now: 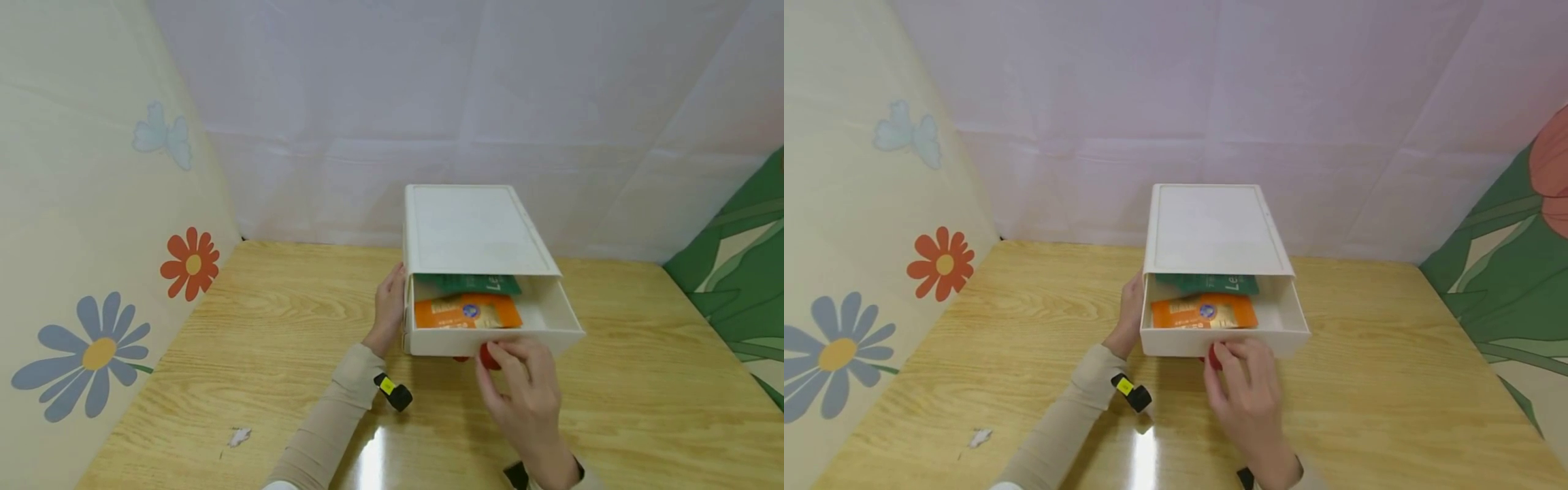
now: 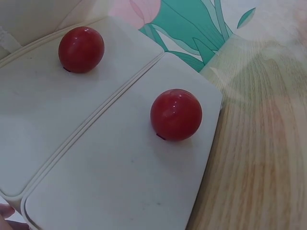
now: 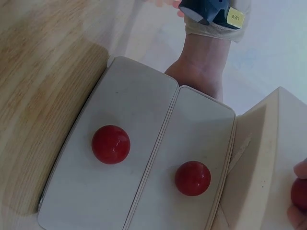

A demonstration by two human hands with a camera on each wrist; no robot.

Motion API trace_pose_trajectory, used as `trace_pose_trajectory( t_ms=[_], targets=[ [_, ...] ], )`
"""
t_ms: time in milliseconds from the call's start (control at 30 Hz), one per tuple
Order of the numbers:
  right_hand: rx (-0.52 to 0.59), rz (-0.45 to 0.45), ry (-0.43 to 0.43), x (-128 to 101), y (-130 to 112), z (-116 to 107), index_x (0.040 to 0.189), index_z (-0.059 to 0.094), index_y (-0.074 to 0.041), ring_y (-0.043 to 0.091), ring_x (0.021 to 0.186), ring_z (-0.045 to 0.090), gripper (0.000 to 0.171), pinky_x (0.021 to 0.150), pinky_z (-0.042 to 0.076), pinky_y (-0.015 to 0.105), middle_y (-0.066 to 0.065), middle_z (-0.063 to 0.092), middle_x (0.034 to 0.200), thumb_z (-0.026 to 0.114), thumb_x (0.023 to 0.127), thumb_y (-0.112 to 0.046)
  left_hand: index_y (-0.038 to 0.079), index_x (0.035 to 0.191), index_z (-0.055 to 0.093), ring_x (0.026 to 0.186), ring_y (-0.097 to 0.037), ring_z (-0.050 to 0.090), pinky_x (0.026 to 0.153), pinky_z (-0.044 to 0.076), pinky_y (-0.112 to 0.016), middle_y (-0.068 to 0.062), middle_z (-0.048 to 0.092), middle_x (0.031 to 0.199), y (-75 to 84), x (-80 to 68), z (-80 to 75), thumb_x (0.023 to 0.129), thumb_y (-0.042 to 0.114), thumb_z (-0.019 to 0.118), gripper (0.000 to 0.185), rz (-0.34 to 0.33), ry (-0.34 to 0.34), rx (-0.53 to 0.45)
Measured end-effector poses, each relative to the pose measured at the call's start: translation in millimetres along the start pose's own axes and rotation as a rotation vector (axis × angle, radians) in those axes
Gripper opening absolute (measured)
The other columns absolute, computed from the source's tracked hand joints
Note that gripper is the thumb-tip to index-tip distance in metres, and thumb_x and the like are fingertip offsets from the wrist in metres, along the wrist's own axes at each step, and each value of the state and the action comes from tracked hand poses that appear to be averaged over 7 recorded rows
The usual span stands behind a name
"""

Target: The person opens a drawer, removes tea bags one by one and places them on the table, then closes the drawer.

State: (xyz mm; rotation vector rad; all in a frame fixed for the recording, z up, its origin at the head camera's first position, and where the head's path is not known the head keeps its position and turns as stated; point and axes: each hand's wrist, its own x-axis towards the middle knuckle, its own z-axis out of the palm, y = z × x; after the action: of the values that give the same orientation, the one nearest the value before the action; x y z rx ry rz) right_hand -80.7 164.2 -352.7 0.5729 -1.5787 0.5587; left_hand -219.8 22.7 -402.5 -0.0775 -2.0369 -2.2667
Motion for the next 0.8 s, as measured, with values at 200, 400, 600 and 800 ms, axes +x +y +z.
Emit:
trace_pose_trajectory(
  t_ms=[200, 400, 600, 800],
  targets=[
    [-0.001, 0.02, -0.009, -28, 13, -3, 0.08, 0.066, 0.004, 0.035, 0.072, 0.054, 0.021, 0.073, 0.047, 0.023, 0.019, 0.057, 0.078, 0.064, 0.082, -0.017, 0.008, 0.134, 0.046, 0.126, -0.021, 0.038, 0.103, 0.033, -0.036, -0.006, 0.043, 0.137, -3.2, 1.6, 0.6, 0.096, 0.037, 0.039, 0.048, -0.004, 0.003, -0.012],
    [-0.012, 0.014, -0.031, -14, 2, -8, 0.073, 0.063, 0.007, 0.037, 0.066, 0.052, 0.028, 0.073, 0.045, 0.02, 0.022, 0.054, 0.074, 0.061, 0.085, -0.018, 0.008, 0.134, 0.045, 0.127, -0.02, 0.037, 0.103, 0.032, -0.036, -0.006, 0.042, 0.138, -4.0, 2.4, 0.3, 0.096, 0.037, 0.038, 0.048, -0.005, -0.007, -0.027],
    [-0.007, 0.001, -0.031, 2, -8, -10, 0.069, 0.06, 0.008, 0.036, 0.063, 0.049, 0.034, 0.077, 0.042, 0.015, 0.021, 0.051, 0.07, 0.057, 0.088, -0.021, 0.004, 0.134, 0.045, 0.127, -0.024, 0.036, 0.103, 0.033, -0.037, -0.011, 0.041, 0.139, 11.4, -4.8, -0.9, 0.097, 0.03, 0.038, 0.045, -0.017, -0.013, -0.03],
    [0.003, -0.002, -0.025, -3, -7, -12, 0.07, 0.061, 0.008, 0.035, 0.063, 0.05, 0.032, 0.076, 0.043, 0.017, 0.021, 0.052, 0.07, 0.06, 0.086, -0.019, -0.002, 0.132, 0.044, 0.126, -0.029, 0.038, 0.101, 0.035, -0.038, -0.016, 0.041, 0.137, 25.0, -12.1, -0.6, 0.098, 0.023, 0.037, 0.043, -0.008, -0.005, -0.022]
  ],
)
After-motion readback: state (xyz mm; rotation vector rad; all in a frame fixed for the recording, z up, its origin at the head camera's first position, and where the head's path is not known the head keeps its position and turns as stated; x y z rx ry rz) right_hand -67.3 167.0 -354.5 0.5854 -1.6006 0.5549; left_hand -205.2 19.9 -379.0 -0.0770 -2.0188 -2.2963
